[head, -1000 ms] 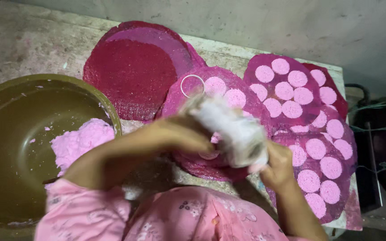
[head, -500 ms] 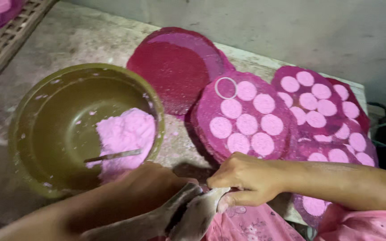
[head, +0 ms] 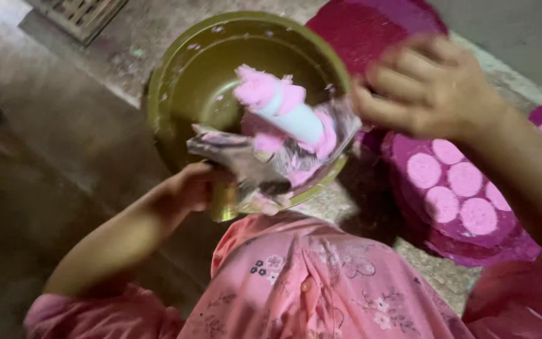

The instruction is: The person fills a hand-held batter press with pink batter from a large bowl and extrudes round batter portions onto pink cloth-covered trays. They then carry a filled tray to a steamer pot, place it inside, and cover the steamer with a lid.

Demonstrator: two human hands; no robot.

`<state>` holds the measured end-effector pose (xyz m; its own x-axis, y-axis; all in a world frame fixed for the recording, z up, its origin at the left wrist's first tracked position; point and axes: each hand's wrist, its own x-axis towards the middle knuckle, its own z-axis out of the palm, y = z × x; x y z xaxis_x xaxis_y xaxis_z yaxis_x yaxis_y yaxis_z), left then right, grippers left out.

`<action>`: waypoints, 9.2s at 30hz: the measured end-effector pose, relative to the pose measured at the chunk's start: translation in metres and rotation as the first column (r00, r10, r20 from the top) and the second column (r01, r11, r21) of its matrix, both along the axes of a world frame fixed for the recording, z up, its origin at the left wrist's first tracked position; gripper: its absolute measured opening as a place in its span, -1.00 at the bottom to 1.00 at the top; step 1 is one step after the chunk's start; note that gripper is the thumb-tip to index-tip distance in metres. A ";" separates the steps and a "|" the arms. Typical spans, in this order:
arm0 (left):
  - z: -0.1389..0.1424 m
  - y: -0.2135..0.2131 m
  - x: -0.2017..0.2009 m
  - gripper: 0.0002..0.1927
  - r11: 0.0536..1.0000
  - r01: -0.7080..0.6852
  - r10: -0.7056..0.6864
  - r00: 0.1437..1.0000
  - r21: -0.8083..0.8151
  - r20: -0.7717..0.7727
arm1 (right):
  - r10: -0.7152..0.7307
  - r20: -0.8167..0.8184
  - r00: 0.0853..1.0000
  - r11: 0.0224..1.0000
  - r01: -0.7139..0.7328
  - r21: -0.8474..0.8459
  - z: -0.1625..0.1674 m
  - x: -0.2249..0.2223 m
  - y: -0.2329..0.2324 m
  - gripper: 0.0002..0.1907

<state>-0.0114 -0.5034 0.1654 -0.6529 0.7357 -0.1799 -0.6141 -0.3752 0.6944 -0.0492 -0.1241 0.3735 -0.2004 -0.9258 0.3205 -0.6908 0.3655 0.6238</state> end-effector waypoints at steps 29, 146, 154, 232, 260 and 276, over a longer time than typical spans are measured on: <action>-0.008 -0.047 -0.036 -0.60 0.257 -0.958 0.318 0.210 -0.129 -0.925 | -0.639 0.710 0.295 0.765 0.145 0.628 -0.187 -0.003 -0.180 -0.85; 0.033 -0.005 -0.090 -0.54 0.027 -0.985 -0.274 0.158 -0.172 -0.949 | 0.327 0.865 0.382 0.590 0.632 -0.502 -0.155 0.013 -0.154 -0.54; -0.015 -0.050 -0.103 -0.64 0.809 -0.538 0.417 0.809 -0.237 -0.414 | 0.415 0.879 0.233 0.491 0.756 -0.432 -0.140 -0.014 -0.073 -0.50; -0.128 0.461 -0.020 -0.59 0.790 -0.357 0.227 0.926 -0.499 -0.302 | 0.668 0.516 0.536 -0.442 0.844 -0.304 -0.229 0.363 0.267 -0.03; -0.081 0.406 0.042 0.25 0.660 -0.646 -0.324 0.216 -0.383 -0.921 | 0.680 0.590 0.435 -0.334 0.900 -0.280 -0.228 0.330 0.246 -0.05; -0.018 0.447 -0.031 -0.05 0.530 0.242 -0.296 0.951 0.812 -0.090 | 0.883 0.176 -0.434 0.383 0.885 0.264 -0.202 0.250 0.295 0.09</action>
